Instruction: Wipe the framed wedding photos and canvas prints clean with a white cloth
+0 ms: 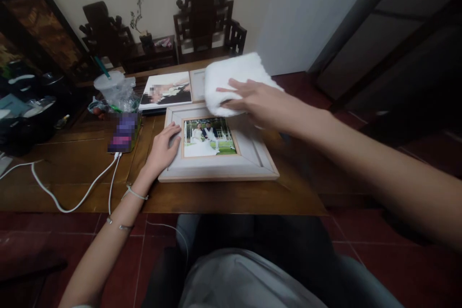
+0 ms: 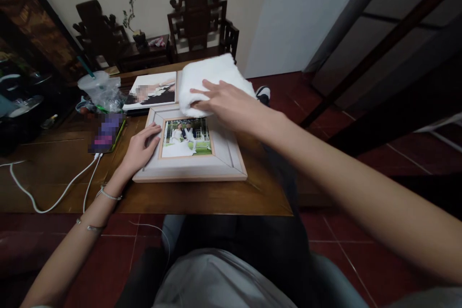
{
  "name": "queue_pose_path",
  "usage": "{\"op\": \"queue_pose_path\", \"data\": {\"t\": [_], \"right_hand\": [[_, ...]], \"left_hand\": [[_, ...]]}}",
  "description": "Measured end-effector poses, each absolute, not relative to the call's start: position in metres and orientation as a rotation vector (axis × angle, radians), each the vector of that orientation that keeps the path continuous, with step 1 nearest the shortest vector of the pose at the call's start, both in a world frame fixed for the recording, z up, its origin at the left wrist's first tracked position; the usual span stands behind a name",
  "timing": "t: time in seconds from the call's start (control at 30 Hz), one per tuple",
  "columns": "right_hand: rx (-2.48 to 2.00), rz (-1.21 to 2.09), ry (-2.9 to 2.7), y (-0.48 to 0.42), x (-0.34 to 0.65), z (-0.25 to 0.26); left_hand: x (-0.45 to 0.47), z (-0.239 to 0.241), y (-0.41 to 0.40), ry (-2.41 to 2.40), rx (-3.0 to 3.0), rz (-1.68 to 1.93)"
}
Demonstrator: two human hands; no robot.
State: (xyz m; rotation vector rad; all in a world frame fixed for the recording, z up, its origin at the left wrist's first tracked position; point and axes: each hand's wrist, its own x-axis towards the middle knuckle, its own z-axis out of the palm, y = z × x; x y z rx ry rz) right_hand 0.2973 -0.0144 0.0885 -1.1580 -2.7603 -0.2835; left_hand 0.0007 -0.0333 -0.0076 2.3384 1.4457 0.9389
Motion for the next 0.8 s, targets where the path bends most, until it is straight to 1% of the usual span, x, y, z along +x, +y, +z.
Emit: {"op": "queue_pose_path", "data": {"t": [0.07,0.13,0.27,0.37,0.53,0.6,0.67,0.8], "right_hand": [[-1.058,-0.355,-2.844,0.004,0.284,0.066],[-1.082,-0.372,-2.881,0.013,0.274,0.046],[-1.19,-0.291,-2.882,-0.002,0.265,0.027],[-1.181,-0.108,-2.943,-0.035,0.266,0.038],[-1.149,0.377,-3.056,-0.098,0.273,0.079],[-1.119,0.471,-3.051,-0.116,0.275,0.09],[-1.083,0.445,-3.041,-0.127,0.275,0.092],[-1.134,0.161,-2.964,-0.118,0.272,0.066]], "left_hand": [[0.001,-0.008,-0.033,1.439,2.33,0.944],[0.001,-0.008,-0.033,1.437,2.324,0.947],[0.001,-0.008,-0.033,1.437,2.322,0.94],[0.002,-0.009,-0.033,1.441,2.327,0.94],[0.002,-0.009,-0.033,1.454,2.333,0.932],[0.002,-0.009,-0.034,1.451,2.338,0.933],[0.002,-0.009,-0.034,1.45,2.342,0.934],[0.001,-0.009,-0.034,1.445,2.352,0.919]]}}
